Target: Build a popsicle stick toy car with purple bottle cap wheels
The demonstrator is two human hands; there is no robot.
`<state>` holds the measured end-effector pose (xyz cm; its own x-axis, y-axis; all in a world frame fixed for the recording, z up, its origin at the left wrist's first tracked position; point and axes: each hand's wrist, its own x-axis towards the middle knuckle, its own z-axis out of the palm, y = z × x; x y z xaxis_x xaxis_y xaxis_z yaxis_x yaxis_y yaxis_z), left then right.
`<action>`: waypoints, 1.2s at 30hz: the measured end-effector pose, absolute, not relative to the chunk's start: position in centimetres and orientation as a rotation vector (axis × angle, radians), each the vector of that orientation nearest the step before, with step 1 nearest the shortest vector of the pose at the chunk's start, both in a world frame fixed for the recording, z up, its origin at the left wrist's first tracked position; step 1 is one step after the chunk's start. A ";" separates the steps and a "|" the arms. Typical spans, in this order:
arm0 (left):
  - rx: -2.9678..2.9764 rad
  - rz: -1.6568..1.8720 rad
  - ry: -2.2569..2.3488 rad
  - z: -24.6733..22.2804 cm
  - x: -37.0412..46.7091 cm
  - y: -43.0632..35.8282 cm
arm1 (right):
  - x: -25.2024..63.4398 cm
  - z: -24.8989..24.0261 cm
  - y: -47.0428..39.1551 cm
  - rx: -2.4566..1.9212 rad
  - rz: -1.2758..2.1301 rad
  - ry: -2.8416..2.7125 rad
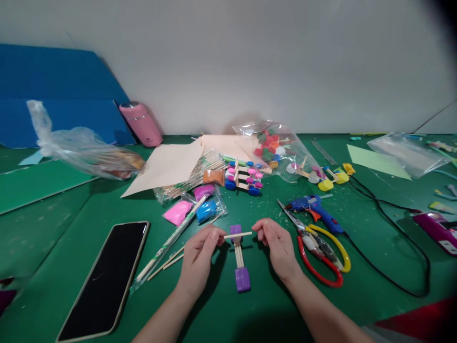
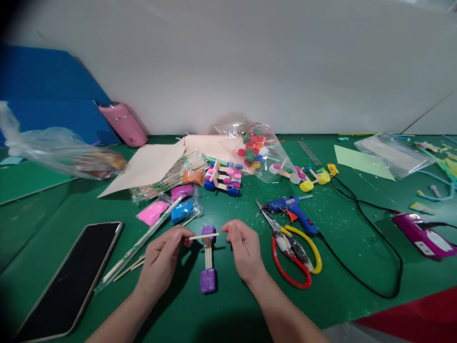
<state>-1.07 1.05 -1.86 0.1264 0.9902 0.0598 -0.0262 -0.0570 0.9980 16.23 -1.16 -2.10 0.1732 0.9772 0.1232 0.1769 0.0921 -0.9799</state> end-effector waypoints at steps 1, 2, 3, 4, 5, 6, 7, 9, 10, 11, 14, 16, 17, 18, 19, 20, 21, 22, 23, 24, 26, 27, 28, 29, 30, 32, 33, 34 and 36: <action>1.270 1.204 1.077 -1.9 -1.2 1.1 | 16.3 -2.2 -1.2 -1.332 0.893 -1.224; 1.253 1.240 1.087 -1.9 -1.3 1.2 | 16.4 -2.4 -1.2 -1.333 0.879 -1.209; 1.241 1.272 1.098 -1.8 -1.5 1.4 | 16.5 -2.4 -1.2 -1.334 0.867 -1.195; 1.228 1.305 1.108 -1.6 -1.6 1.5 | 16.6 -2.5 -1.2 -1.334 0.857 -1.183; 1.215 1.338 1.118 -1.4 -1.8 1.6 | 16.7 -2.5 -1.2 -1.335 0.847 -1.171; 1.205 1.367 1.128 -1.1 -2.0 1.7 | 16.8 -2.5 -1.1 -1.334 0.839 -1.159; 1.197 1.390 1.136 -0.8 -2.2 1.7 | 16.8 -2.5 -1.1 -1.333 0.833 -1.148; 1.189 1.418 1.148 -0.4 -2.6 1.6 | 16.9 -2.4 -1.0 -1.327 0.828 -1.126; 1.190 1.423 1.154 -0.3 -2.8 1.4 | 16.9 -2.4 -1.0 -1.323 0.829 -1.115; 1.192 1.423 1.163 -0.3 -3.0 1.2 | 16.9 -2.5 -0.9 -1.319 0.831 -1.104; 1.219 1.402 1.200 -0.6 -3.4 0.3 | 17.0 -2.7 -0.8 -1.308 0.836 -1.078; 1.253 1.372 1.228 -0.9 -3.5 -0.4 | 17.1 -2.9 -0.8 -1.304 0.841 -1.070; 1.275 1.352 1.241 -0.9 -3.5 -0.7 | 17.2 -3.0 -0.8 -1.304 0.844 -1.069; 1.299 1.328 1.255 -0.9 -3.5 -1.0 | 17.2 -3.0 -0.7 -1.303 0.847 -1.069; 1.324 1.304 1.270 -0.9 -3.5 -1.3 | 17.2 -3.1 -0.7 -1.302 0.850 -1.070; 1.348 1.279 1.286 -0.8 -3.4 -1.6 | 17.2 -3.2 -0.7 -1.301 0.852 -1.071; 1.372 1.254 1.302 -0.7 -3.3 -1.9 | 17.3 -3.3 -0.7 -1.299 0.854 -1.073; 1.395 1.230 1.315 -0.6 -3.2 -2.1 | 17.3 -3.3 -0.6 -1.296 0.855 -1.074; 1.416 1.208 1.328 -0.6 -3.1 -2.3 | 17.3 -3.4 -0.6 -1.293 0.857 -1.075; 1.435 1.187 1.337 -0.5 -3.0 -2.5 | 17.3 -3.5 -0.6 -1.289 0.858 -1.076; 1.468 1.158 1.355 -0.6 -2.8 -2.9 | 17.4 -3.6 -0.5 -1.283 0.857 -1.080; 1.482 1.148 1.362 -0.6 -2.7 -3.1 | 17.4 -3.6 -0.5 -1.280 0.854 -1.083; 1.495 1.140 1.369 -0.7 -2.7 -3.2 | 17.4 -3.6 -0.5 -1.278 0.851 -1.086; 1.508 1.131 1.376 -0.7 -2.7 -3.4 | 17.4 -3.7 -0.5 -1.276 0.848 -1.089; 1.520 1.122 1.382 -0.8 -2.7 -3.7 | 17.5 -3.7 -0.5 -1.273 0.844 -1.094; 1.542 1.105 1.393 -1.0 -2.8 -4.1 | 17.5 -3.8 -0.5 -1.269 0.837 -1.102; 1.552 1.098 1.399 -1.1 -2.8 -4.3 | 17.5 -3.8 -0.5 -1.267 0.833 -1.106; 1.561 1.092 1.404 -1.2 -2.9 -4.5 | 17.5 -3.9 -0.5 -1.265 0.829 -1.109; 1.582 1.083 1.413 -1.4 -3.0 -4.9 | 17.5 -3.9 -0.6 -1.264 0.821 -1.115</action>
